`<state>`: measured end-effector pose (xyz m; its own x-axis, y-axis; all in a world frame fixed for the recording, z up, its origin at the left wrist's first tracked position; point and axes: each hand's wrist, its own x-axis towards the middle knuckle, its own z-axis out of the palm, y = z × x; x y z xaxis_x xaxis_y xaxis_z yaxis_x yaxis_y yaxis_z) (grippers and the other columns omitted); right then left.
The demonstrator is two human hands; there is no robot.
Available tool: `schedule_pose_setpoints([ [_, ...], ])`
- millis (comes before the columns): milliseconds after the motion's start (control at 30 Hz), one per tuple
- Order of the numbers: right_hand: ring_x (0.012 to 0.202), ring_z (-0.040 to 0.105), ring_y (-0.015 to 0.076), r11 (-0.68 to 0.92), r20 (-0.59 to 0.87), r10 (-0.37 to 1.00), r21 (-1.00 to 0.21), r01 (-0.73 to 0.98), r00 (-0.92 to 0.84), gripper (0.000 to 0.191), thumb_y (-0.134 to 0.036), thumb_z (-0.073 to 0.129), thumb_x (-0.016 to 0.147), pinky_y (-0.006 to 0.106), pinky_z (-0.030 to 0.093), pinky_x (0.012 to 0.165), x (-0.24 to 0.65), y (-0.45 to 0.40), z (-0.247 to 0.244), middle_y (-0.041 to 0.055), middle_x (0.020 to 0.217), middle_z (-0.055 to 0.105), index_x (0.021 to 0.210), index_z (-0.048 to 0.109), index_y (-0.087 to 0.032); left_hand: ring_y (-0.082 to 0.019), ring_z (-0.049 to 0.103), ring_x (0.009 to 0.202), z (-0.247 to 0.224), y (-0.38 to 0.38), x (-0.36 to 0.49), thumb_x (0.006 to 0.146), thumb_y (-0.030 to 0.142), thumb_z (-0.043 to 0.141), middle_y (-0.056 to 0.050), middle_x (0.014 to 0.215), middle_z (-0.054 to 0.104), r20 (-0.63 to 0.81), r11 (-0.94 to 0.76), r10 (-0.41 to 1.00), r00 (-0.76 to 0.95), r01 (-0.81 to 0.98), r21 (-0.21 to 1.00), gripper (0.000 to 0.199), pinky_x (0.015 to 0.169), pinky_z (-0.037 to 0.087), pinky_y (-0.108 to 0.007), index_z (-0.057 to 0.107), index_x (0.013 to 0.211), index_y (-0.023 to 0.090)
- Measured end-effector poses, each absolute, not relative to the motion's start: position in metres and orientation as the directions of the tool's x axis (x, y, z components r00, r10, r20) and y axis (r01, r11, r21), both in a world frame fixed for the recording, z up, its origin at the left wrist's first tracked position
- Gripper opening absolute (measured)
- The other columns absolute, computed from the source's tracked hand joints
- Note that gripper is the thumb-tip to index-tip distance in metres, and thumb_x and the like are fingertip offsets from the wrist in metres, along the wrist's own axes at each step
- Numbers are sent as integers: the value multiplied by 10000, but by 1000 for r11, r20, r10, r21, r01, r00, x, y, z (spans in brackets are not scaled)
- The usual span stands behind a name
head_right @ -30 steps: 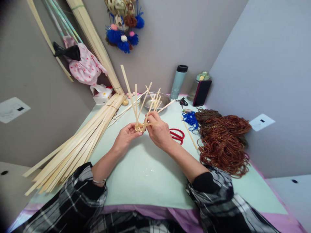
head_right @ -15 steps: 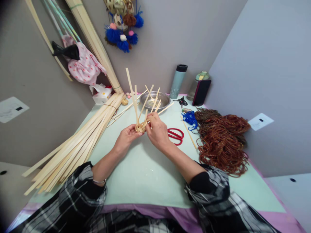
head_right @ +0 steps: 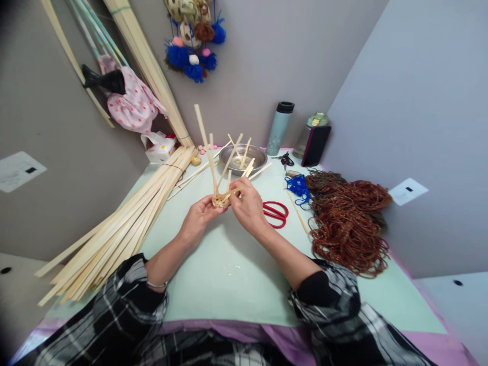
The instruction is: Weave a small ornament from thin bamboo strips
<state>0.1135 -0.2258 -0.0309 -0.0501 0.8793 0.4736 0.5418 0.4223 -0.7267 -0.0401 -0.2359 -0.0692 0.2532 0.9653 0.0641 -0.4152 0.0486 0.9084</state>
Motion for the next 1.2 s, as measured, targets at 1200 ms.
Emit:
schedule_pose_setpoints([
  [1200, 872, 590, 195, 516, 600, 800, -668, 536, -23, 51, -181, 588, 867, 342, 503, 784, 114, -226, -36, 62, 1020, 585, 875, 584, -231, -189, 682, 1029, -55, -230, -55, 790, 264, 782, -91, 1098, 746, -3, 211, 913, 409, -465, 860, 295, 1037, 485, -368, 734, 1059, 154],
])
